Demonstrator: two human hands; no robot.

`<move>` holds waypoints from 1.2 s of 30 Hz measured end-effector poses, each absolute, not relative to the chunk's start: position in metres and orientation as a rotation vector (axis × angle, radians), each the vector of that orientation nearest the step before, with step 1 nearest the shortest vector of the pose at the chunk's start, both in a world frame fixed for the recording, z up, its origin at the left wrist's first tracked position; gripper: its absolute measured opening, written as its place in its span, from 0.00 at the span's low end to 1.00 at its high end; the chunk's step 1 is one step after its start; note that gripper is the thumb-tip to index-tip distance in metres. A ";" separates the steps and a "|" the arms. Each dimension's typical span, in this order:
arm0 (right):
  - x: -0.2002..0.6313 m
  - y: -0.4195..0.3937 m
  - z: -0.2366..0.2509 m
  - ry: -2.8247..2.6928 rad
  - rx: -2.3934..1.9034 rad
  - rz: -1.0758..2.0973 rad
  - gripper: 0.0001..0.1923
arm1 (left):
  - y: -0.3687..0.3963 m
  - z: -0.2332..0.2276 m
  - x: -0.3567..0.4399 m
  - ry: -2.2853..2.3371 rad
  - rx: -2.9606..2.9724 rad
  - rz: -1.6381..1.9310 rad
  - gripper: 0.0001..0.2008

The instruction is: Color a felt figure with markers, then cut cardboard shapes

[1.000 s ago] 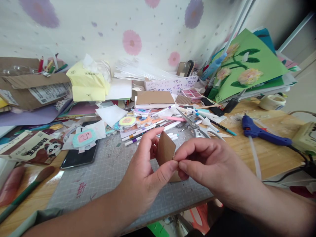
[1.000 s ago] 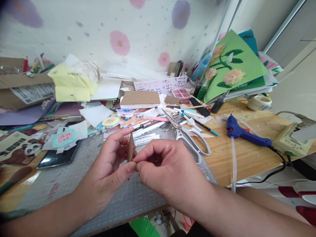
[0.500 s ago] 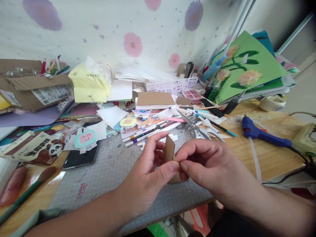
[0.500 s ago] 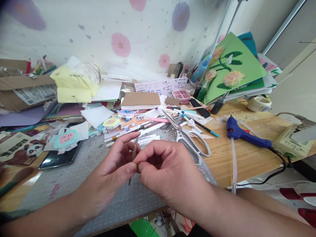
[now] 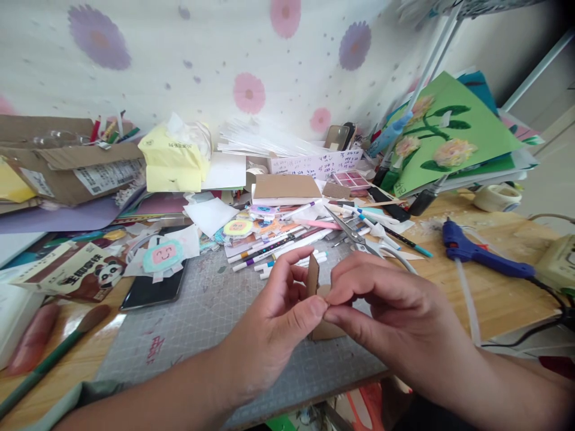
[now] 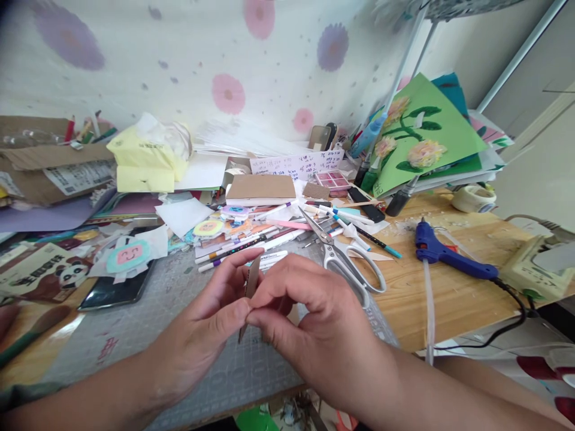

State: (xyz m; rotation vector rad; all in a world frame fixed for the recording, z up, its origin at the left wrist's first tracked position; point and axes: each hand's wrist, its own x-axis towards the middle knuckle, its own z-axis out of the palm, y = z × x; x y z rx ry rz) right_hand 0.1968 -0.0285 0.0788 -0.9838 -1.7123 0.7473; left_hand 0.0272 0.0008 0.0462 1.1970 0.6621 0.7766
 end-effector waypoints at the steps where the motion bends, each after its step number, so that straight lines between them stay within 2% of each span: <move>1: 0.196 -0.028 0.079 -1.712 -0.976 0.734 0.08 | 0.000 0.046 0.028 0.654 1.188 0.777 0.22; 16: 0.199 -0.025 0.077 -1.812 -0.940 0.681 0.10 | 0.001 0.049 0.027 0.666 1.154 0.766 0.24; 26: 0.196 -0.027 0.074 -1.741 -1.035 0.708 0.06 | 0.002 0.047 0.028 0.616 1.147 0.790 0.21; 36: 0.187 -0.029 0.085 -1.746 -1.148 0.604 0.07 | 0.008 0.044 0.026 0.730 1.555 1.208 0.27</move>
